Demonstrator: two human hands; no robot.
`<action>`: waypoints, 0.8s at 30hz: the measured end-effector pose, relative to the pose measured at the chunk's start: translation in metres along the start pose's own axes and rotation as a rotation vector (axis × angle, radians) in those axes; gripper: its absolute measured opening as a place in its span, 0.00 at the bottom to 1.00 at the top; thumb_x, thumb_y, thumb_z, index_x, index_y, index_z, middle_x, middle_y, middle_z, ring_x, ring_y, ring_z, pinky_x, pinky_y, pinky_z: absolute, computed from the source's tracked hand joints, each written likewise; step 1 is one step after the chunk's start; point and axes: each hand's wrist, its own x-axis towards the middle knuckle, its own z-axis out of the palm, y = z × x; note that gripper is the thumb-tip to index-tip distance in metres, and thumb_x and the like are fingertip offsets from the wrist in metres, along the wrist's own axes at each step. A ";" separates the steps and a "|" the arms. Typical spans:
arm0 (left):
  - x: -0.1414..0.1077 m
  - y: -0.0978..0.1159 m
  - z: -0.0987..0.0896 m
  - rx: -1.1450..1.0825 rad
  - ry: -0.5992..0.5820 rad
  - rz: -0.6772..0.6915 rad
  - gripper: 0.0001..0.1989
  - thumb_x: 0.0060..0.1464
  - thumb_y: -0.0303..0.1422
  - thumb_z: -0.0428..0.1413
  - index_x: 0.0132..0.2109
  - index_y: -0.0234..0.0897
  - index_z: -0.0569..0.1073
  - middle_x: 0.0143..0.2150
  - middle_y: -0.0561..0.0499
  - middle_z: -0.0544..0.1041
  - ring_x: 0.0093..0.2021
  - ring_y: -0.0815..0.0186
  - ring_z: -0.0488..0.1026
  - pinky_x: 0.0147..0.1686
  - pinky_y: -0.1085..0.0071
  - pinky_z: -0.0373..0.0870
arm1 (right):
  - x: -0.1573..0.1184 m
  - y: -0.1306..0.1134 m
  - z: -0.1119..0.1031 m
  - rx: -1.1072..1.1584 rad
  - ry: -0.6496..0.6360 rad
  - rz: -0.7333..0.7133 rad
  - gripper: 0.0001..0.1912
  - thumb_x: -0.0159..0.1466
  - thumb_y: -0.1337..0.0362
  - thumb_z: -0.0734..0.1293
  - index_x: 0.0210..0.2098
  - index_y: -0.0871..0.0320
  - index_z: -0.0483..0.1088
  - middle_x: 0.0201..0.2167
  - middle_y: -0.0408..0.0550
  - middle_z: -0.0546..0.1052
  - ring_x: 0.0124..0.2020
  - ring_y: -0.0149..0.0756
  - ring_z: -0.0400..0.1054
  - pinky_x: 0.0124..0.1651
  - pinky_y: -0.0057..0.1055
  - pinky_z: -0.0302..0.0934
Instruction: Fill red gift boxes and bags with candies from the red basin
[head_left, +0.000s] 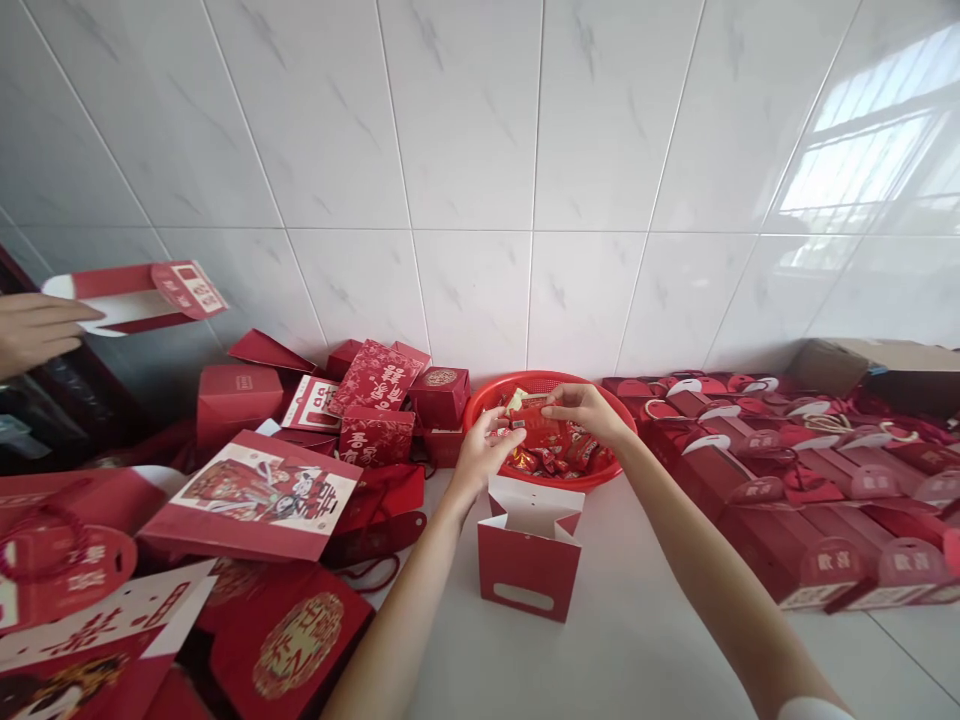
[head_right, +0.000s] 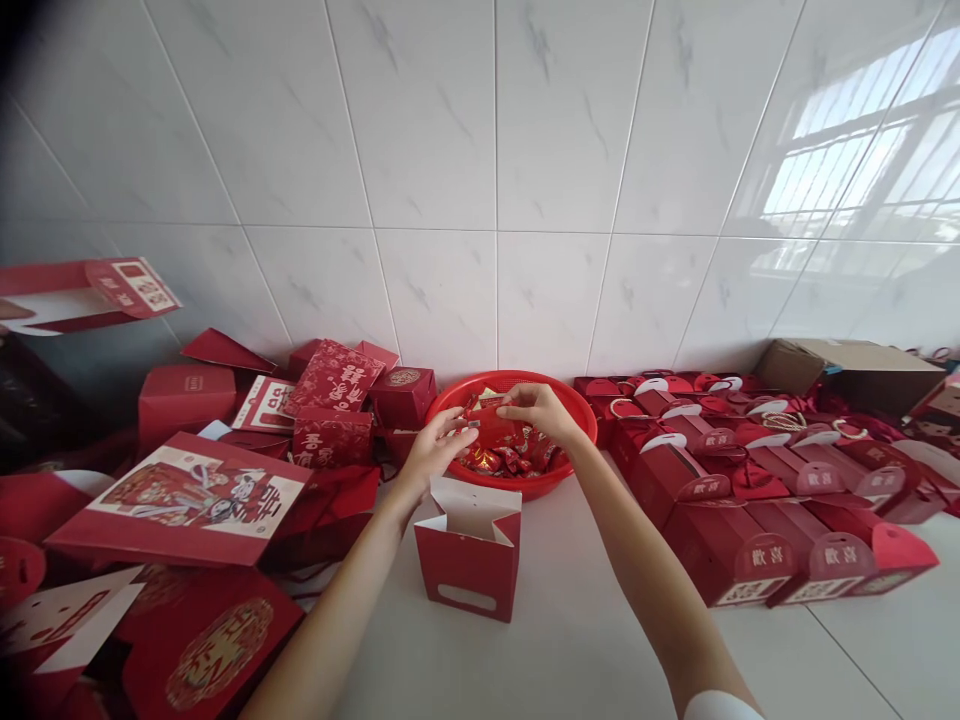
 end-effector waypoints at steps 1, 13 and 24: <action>0.001 0.000 0.002 0.023 -0.014 0.026 0.25 0.40 0.35 0.68 0.47 0.36 0.76 0.50 0.42 0.79 0.44 0.60 0.78 0.43 0.66 0.73 | -0.004 -0.003 0.005 0.009 0.002 -0.005 0.20 0.49 0.50 0.78 0.29 0.59 0.73 0.25 0.42 0.74 0.25 0.29 0.64 0.28 0.28 0.57; 0.004 -0.003 0.000 0.060 0.094 0.085 0.10 0.49 0.33 0.58 0.40 0.38 0.76 0.39 0.51 0.79 0.39 0.65 0.75 0.41 0.71 0.69 | -0.018 0.008 0.002 0.344 0.418 -0.060 0.21 0.45 0.54 0.80 0.23 0.57 0.67 0.22 0.39 0.69 0.24 0.28 0.61 0.29 0.28 0.56; 0.012 -0.008 0.002 -0.099 0.032 0.050 0.12 0.42 0.36 0.64 0.36 0.36 0.81 0.40 0.46 0.83 0.45 0.56 0.77 0.48 0.63 0.70 | -0.022 -0.003 0.025 0.212 0.067 -0.067 0.16 0.53 0.55 0.77 0.36 0.57 0.76 0.31 0.44 0.78 0.34 0.33 0.72 0.40 0.30 0.66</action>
